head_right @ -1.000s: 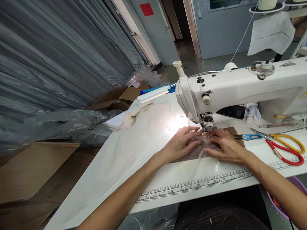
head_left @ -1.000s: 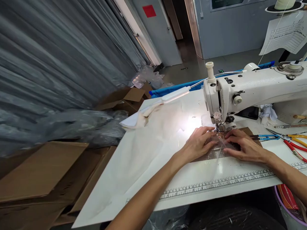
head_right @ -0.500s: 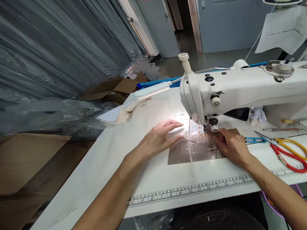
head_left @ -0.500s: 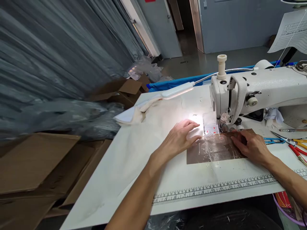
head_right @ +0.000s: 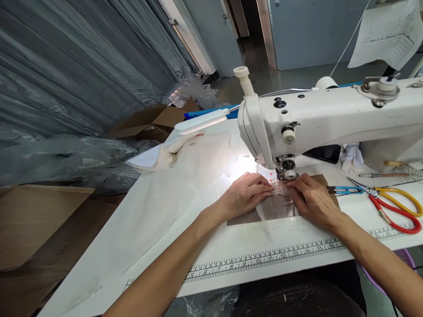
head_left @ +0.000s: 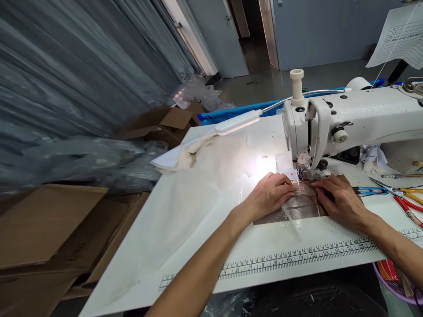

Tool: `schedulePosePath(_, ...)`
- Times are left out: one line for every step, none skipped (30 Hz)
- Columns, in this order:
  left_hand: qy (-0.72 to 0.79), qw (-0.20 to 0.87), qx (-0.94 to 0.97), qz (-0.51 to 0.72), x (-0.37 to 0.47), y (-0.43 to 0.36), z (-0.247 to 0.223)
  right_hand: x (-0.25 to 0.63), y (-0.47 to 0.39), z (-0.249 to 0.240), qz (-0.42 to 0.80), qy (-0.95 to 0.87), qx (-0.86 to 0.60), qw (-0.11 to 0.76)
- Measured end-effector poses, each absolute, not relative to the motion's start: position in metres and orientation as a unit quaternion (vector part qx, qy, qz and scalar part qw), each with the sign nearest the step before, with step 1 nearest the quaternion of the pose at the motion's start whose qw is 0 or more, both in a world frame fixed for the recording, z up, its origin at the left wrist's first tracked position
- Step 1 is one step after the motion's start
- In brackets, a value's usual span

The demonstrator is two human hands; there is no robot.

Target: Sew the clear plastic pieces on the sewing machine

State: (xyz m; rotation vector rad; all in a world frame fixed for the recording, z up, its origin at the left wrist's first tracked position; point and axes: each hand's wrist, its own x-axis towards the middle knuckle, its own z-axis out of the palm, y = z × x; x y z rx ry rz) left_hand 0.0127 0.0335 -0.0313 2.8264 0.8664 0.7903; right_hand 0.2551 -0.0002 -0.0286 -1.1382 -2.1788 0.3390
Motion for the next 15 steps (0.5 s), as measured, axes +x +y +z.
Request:
schedulePosePath(0.289,0.054,0.919,0.262,0.013,0.033,-0.031,0.255,0.000,-0.028,0.140,-0.831,-0.425,0.329)
schedulePosePath(0.295,0.065,0.916,0.264,0.013,0.032,-0.029,0.256,0.000,-0.027,0.150,-0.832,-0.418,0.331)
schedulePosePath(0.300,0.075,0.914,0.263,0.014,0.030,-0.027,0.255,0.000,-0.025,0.160,-0.835,-0.412,0.328)
schedulePosePath(0.304,0.085,0.913,0.260,0.016,0.028,-0.024,0.255,0.000,-0.023,0.166,-0.840,-0.405,0.320)
schedulePosePath(0.306,0.092,0.913,0.255,0.017,0.026,-0.020,0.253,0.000,-0.021,0.168,-0.849,-0.397,0.306)
schedulePosePath(0.305,0.096,0.914,0.248,0.019,0.024,-0.017,0.252,0.000,-0.018,0.166,-0.860,-0.388,0.287)
schedulePosePath(0.302,0.097,0.917,0.241,0.021,0.021,-0.014,0.249,0.000,-0.016,0.160,-0.871,-0.379,0.267)
schedulePosePath(0.297,0.098,0.921,0.234,0.023,0.019,-0.011,0.246,-0.001,-0.013,0.152,-0.881,-0.373,0.247)
schedulePosePath(0.291,0.097,0.923,0.230,0.025,0.016,-0.009,0.243,-0.001,-0.011,0.145,-0.888,-0.372,0.229)
schedulePosePath(0.287,0.098,0.925,0.229,0.026,0.014,-0.008,0.240,-0.001,-0.009,0.141,-0.892,-0.373,0.214)
schedulePosePath(0.284,0.103,0.925,0.230,0.025,0.011,-0.007,0.238,-0.002,-0.006,0.145,-0.894,-0.375,0.199)
schedulePosePath(0.283,0.116,0.923,0.234,0.024,0.009,-0.006,0.236,-0.003,-0.005,0.157,-0.892,-0.379,0.188)
schedulePosePath(0.285,0.134,0.919,0.238,0.022,0.008,-0.006,0.234,-0.004,-0.003,0.176,-0.888,-0.384,0.181)
schedulePosePath(0.292,0.158,0.911,0.244,0.018,0.007,-0.004,0.234,-0.005,-0.002,0.201,-0.880,-0.391,0.179)
schedulePosePath(0.304,0.187,0.900,0.249,0.014,0.007,-0.003,0.234,-0.006,-0.001,0.232,-0.868,-0.399,0.183)
